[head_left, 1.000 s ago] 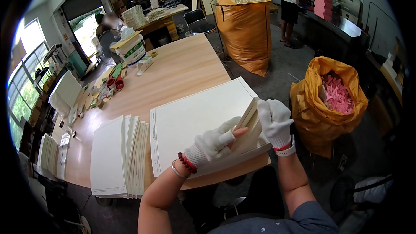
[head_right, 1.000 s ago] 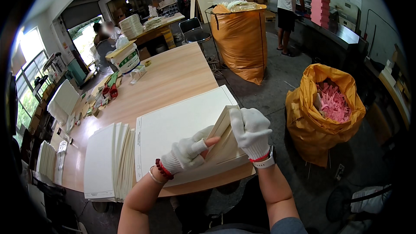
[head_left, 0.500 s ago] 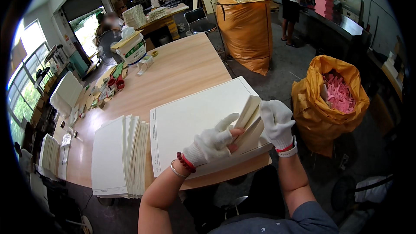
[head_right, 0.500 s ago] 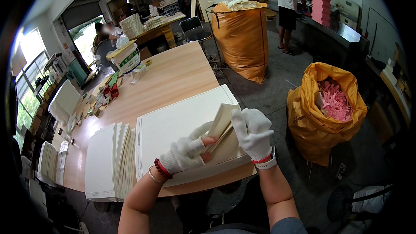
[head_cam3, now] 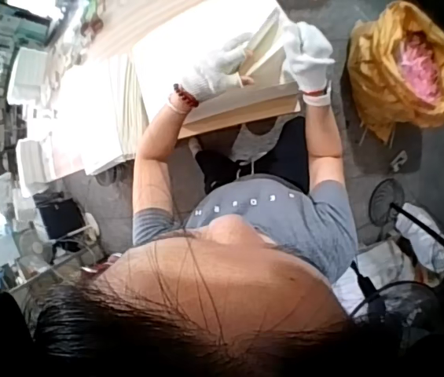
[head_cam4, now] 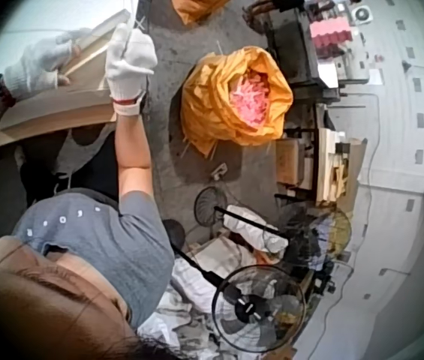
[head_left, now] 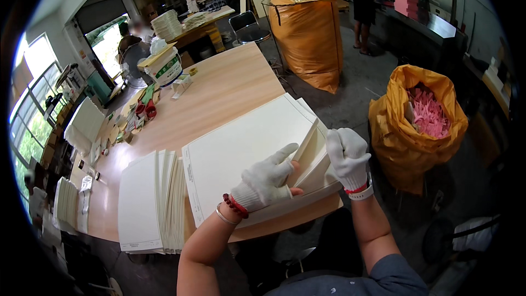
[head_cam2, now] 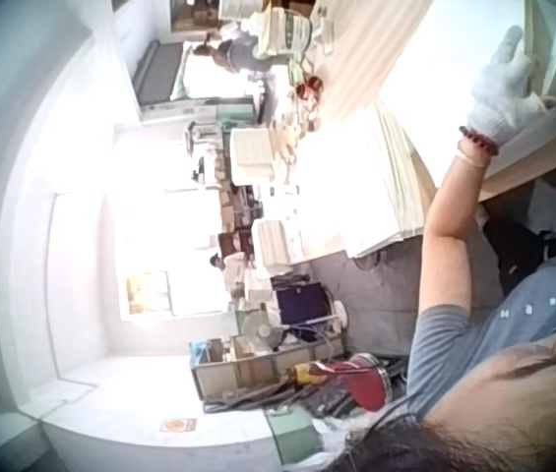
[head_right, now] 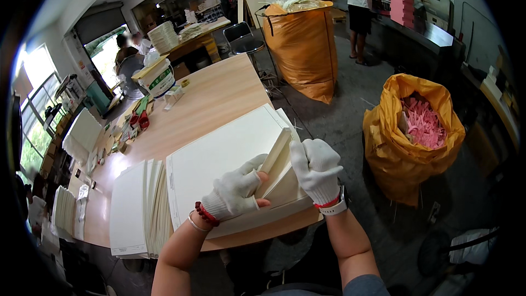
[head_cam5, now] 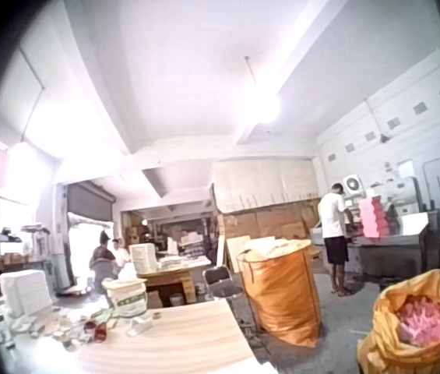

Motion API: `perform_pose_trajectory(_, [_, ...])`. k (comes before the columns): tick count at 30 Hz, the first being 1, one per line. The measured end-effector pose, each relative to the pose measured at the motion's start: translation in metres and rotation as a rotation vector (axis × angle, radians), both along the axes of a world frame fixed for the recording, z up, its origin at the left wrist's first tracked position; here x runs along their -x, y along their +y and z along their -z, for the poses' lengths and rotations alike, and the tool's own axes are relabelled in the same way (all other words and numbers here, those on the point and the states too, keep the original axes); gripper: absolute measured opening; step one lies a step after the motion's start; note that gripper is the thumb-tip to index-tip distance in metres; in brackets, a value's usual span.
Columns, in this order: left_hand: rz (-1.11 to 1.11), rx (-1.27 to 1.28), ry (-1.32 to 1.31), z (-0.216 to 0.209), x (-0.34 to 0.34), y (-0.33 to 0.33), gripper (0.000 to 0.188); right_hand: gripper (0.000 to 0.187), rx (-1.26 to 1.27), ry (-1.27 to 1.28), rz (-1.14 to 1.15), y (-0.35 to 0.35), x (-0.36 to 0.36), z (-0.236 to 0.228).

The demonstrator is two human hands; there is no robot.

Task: The person places stacks of white paper documents into clear plastic sleeves and then arranges them into a white box. The person handles the documents and sleeves by hand, organizing them on a table in a workshop setting.

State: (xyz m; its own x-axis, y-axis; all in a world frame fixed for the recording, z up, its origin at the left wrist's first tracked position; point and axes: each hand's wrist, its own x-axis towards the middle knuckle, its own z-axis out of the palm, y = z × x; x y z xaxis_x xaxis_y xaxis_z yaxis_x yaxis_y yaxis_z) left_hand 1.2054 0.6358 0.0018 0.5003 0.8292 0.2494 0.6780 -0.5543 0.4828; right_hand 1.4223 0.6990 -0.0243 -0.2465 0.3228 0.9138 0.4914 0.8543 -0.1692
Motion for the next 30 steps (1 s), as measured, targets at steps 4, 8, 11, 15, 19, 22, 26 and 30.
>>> perform_pose_trajectory(4, [-0.003,0.046,-0.047,0.001,0.002,0.001,0.042,0.02,-0.005,0.054,-0.007,-0.001,0.001,0.003])
perform_pose_trajectory(8, [0.068,-0.154,-0.043,0.009,0.002,0.003,0.037,0.017,0.033,0.018,-0.035,-0.003,0.001,0.0])
perform_pose_trajectory(11, [0.049,-0.247,-0.085,0.019,0.003,0.003,0.04,0.018,0.027,0.018,-0.084,-0.003,0.003,-0.003])
perform_pose_trajectory(15, [0.083,0.136,-0.021,-0.002,0.001,0.001,0.042,0.021,0.052,0.039,0.014,-0.003,0.003,0.003])
perform_pose_trajectory(19, [0.067,0.074,-0.087,0.003,0.0,0.002,0.042,0.018,-0.048,-0.014,0.127,-0.001,0.006,0.005])
perform_pose_trajectory(22, [0.067,-0.046,-0.117,0.009,0.0,0.002,0.047,0.012,0.08,0.077,0.033,0.0,0.007,0.006])
perform_pose_trajectory(26, [0.086,-0.073,-0.135,0.012,0.001,0.004,0.045,0.008,0.135,0.125,0.005,-0.002,0.006,0.008])
perform_pose_trajectory(30, [0.088,-0.083,-0.071,0.005,0.0,-0.002,0.043,0.006,0.116,0.112,-0.061,0.002,0.006,0.01])
